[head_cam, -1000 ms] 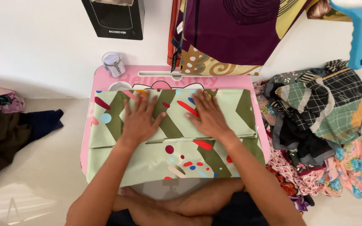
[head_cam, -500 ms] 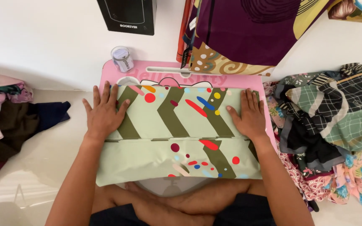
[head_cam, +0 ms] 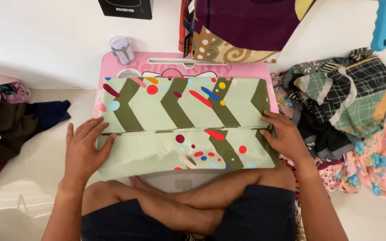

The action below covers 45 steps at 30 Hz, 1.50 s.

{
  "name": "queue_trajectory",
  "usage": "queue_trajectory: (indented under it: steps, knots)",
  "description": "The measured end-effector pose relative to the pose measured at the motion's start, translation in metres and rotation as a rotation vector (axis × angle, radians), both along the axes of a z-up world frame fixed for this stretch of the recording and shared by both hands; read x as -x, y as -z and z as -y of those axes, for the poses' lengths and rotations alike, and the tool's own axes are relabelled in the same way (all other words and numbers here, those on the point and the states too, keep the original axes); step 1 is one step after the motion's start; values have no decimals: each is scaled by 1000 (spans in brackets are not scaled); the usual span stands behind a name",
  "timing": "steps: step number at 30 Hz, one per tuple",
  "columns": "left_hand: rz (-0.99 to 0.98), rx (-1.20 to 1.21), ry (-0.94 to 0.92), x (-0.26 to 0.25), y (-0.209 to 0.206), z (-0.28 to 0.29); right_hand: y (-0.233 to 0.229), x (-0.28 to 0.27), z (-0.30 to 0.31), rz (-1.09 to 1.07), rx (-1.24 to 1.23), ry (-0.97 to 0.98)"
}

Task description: Inspecting, folding, and cleaning a piece of fabric using a lint roller.

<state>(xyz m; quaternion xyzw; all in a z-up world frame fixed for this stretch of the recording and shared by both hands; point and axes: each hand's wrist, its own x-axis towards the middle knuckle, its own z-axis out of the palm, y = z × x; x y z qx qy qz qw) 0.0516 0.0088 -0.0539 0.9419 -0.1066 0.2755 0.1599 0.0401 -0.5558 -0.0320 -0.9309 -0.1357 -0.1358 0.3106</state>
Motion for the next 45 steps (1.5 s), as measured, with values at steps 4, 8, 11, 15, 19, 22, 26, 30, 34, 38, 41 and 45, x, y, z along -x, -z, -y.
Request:
queue_trajectory:
  steps: [4,8,11,15,19,22,26,30,34,38,41,45]
  knots:
    - [-78,-10,-2,6,8,-14,13,0,7,69,37,15]
    - [-96,-35,-65,5,15,-16,12,-4,5,161,113,7]
    - [-75,-1,-59,8,5,-9,4,0,-2,195,130,-27]
    - [-63,-18,-91,6,10,-13,-4,4,-8,205,181,-20]
    - [-56,4,-126,-3,21,-21,-7,0,-9,258,307,-38]
    - [-80,-8,-177,-4,16,-17,-2,-6,-7,341,423,-31]
    - [-251,89,-263,-9,15,-14,9,-15,0,470,553,2]
    - [-422,269,-298,-22,21,-24,2,-17,-4,446,491,15]
    - [-529,218,-336,-19,3,-15,9,-21,3,422,455,25]
    - [-548,194,-332,-20,1,-14,-3,-17,-4,341,368,59]
    - [-535,217,-355,-23,4,-15,-3,-13,-6,250,315,154]
    - [-492,307,-342,-15,-18,1,-6,-12,-9,151,161,208]
